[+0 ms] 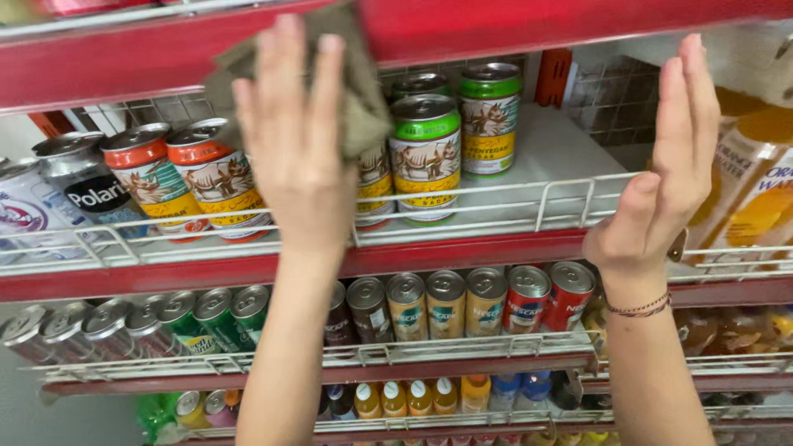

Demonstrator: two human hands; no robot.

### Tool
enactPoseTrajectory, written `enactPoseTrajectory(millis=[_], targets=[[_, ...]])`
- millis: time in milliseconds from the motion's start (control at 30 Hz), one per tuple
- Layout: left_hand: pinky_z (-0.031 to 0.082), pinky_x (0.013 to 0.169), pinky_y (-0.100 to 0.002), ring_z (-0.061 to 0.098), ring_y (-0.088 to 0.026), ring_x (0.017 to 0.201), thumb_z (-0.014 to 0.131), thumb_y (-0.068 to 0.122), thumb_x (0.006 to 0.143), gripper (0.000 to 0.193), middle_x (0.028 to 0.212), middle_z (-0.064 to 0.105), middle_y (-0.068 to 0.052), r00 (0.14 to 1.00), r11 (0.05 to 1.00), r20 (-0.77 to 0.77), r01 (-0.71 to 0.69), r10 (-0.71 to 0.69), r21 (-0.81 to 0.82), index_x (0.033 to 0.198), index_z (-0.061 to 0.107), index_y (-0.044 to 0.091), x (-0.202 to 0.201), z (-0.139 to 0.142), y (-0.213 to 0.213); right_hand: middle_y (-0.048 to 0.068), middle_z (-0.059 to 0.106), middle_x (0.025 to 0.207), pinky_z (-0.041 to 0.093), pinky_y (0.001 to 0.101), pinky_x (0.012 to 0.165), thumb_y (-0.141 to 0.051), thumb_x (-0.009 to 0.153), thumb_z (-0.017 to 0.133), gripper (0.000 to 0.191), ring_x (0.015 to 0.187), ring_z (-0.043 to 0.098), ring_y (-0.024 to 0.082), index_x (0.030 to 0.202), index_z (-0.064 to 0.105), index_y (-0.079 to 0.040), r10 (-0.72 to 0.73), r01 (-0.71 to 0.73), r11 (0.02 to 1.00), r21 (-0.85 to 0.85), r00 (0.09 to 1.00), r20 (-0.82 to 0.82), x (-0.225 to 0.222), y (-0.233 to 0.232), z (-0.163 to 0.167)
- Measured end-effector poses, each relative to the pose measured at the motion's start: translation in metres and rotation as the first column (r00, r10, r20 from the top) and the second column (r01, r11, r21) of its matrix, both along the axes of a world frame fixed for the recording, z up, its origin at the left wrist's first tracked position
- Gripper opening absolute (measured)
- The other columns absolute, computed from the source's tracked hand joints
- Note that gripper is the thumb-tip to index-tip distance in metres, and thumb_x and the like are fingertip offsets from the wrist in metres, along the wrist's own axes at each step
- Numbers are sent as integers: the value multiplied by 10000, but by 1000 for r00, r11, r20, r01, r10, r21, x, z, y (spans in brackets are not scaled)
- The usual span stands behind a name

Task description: The person cleans the metal shelves of a beverage refrigerator. They spray a cleaning solution from a green bottle onto the shelf edges and wipe them with a cloth. The person moves along the unit, cleaning multiple shelf levels.

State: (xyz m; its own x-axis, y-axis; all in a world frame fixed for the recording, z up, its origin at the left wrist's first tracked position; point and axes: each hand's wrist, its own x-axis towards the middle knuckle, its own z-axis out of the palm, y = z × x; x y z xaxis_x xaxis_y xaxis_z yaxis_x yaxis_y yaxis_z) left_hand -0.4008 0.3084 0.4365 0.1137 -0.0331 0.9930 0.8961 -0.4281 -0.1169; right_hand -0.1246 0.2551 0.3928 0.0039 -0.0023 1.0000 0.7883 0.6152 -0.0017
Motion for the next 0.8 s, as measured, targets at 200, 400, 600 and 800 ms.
enactPoseTrajectory(millis=[200,400,600,800], targets=[[266,1318,-442,345,-294,1569,512,-192,896,743,1622,436,-69,940,958,226,279,-257,-69,1560,459,137,-54,-31,-18,223,442,1628,335,429,1299,-518,1150,227,735,1511,444,372,1563,475,37,48,-49,999,-22,998,-40,-16,-7,-32],[154,1288,-661,350,-437,1553,697,44,933,504,1620,372,-182,947,923,-34,301,-318,-239,1415,555,84,-82,-157,-77,226,440,1585,363,400,1252,-504,1175,299,687,1459,447,325,1519,487,60,137,-150,985,-85,981,-140,-8,-31,-110],[198,1245,-592,546,-272,1390,656,226,1033,324,1445,614,-71,894,971,-421,59,-155,-232,1347,724,271,-58,-329,-71,259,529,1395,479,409,1103,-497,1165,325,666,1271,555,338,1367,543,99,-4,-40,969,-242,984,-179,1,-61,-193],[84,1253,-597,398,-256,1485,535,232,1040,442,1547,546,-34,873,893,-485,-181,-47,-412,1458,646,324,-67,-434,-20,257,562,1290,469,410,1095,-462,1166,340,611,1231,567,332,1309,572,85,-86,-13,897,-442,976,-202,4,-72,-245]])
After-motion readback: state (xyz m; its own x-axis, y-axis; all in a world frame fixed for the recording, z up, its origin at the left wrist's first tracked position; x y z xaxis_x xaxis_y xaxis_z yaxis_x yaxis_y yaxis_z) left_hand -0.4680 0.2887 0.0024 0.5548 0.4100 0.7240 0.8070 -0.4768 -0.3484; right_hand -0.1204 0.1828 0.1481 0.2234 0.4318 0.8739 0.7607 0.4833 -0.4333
